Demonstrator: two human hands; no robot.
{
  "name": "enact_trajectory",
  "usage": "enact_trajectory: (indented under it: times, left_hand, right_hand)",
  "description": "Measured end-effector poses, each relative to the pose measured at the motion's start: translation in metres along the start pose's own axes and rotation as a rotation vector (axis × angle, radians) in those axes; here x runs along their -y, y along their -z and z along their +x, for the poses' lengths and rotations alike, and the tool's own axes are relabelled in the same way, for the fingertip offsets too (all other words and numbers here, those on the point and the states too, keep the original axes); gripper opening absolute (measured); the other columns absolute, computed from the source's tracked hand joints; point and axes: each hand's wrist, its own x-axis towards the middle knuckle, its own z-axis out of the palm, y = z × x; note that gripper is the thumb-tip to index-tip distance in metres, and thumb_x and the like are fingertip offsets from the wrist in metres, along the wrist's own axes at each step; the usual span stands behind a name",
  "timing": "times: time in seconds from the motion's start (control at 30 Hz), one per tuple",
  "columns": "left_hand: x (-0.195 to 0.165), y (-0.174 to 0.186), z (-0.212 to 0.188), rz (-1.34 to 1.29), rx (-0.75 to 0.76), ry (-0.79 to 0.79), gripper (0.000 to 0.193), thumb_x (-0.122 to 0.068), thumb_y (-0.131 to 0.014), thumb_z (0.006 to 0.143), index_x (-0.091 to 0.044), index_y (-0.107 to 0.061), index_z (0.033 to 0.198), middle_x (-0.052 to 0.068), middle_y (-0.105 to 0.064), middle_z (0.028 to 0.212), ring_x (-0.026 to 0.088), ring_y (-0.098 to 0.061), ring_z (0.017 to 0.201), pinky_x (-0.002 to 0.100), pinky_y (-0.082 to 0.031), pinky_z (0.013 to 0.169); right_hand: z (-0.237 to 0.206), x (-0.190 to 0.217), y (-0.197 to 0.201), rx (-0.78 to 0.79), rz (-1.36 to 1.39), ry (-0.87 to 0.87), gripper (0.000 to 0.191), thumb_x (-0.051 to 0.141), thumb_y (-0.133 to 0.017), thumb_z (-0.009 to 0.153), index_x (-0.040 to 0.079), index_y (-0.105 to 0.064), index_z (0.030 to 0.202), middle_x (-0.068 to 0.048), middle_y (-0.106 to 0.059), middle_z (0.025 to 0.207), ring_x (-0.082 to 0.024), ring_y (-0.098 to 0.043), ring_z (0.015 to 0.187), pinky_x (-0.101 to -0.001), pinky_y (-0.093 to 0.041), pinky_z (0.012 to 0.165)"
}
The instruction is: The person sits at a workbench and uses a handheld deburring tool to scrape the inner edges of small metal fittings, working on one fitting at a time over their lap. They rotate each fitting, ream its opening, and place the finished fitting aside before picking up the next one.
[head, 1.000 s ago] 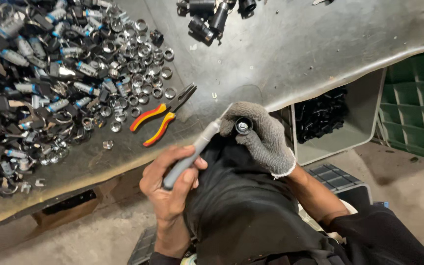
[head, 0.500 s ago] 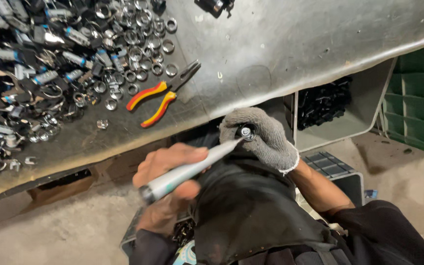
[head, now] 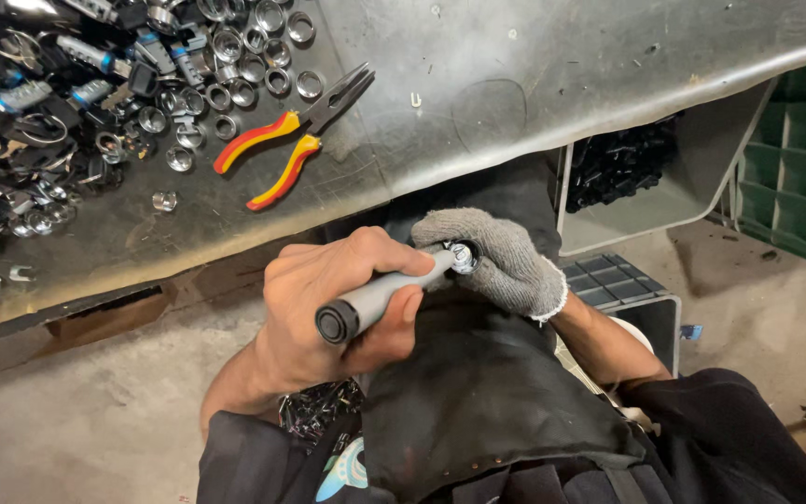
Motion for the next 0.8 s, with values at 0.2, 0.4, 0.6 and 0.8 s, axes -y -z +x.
enact_trajectory:
  times: [0.2, 0.4, 0.6, 0.8]
  left_hand:
    - [0.001, -0.002, -0.002, -0.005, -0.009, 0.006, 0.019, -0.009, -0.072, 0.084, -0.004, -0.065, 0.101, 0.005, -0.064, 0.081, 0.021, -0.066, 0.066, 0.030, -0.050, 0.057]
    - [-0.004, 0.008, 0.003, -0.049, 0.079, 0.002, 0.025, -0.009, -0.070, 0.074, -0.003, -0.063, 0.097, 0.009, -0.059, 0.081, 0.026, -0.063, 0.065, 0.031, -0.047, 0.056]
    - [0.012, 0.000, -0.003, -0.106, 0.104, -0.149, 0.018, -0.005, -0.067, 0.067, 0.001, -0.062, 0.084, 0.011, -0.051, 0.071, 0.028, -0.054, 0.056, 0.040, -0.038, 0.051]
    - [0.034, -0.011, -0.014, -0.299, 0.198, 0.046, 0.009, -0.002, -0.063, 0.087, 0.001, -0.056, 0.082, 0.011, -0.052, 0.074, 0.027, -0.056, 0.061, 0.035, -0.041, 0.056]
  right_hand:
    - [0.000, -0.002, -0.001, 0.032, 0.006, 0.060, 0.056, 0.048, -0.045, 0.110, 0.002, -0.059, 0.138, -0.016, -0.066, 0.137, -0.035, -0.065, 0.131, -0.0427, -0.048, 0.115]
    - [0.001, 0.003, -0.002, 0.045, 0.007, 0.055, 0.051, 0.044, -0.050, 0.108, 0.001, -0.059, 0.136, -0.014, -0.069, 0.131, -0.034, -0.068, 0.125, -0.0414, -0.050, 0.113]
    - [-0.001, 0.007, -0.003, 0.115, -0.005, 0.046, 0.031, 0.019, -0.059, 0.103, 0.002, -0.062, 0.129, -0.016, -0.069, 0.122, -0.033, -0.070, 0.114, -0.0403, -0.055, 0.100]
    - [-0.020, -0.015, -0.019, 0.272, 0.114, -0.109, 0.038, 0.030, -0.071, 0.091, 0.000, -0.065, 0.113, -0.014, -0.070, 0.091, -0.030, -0.071, 0.080, -0.0379, -0.056, 0.070]
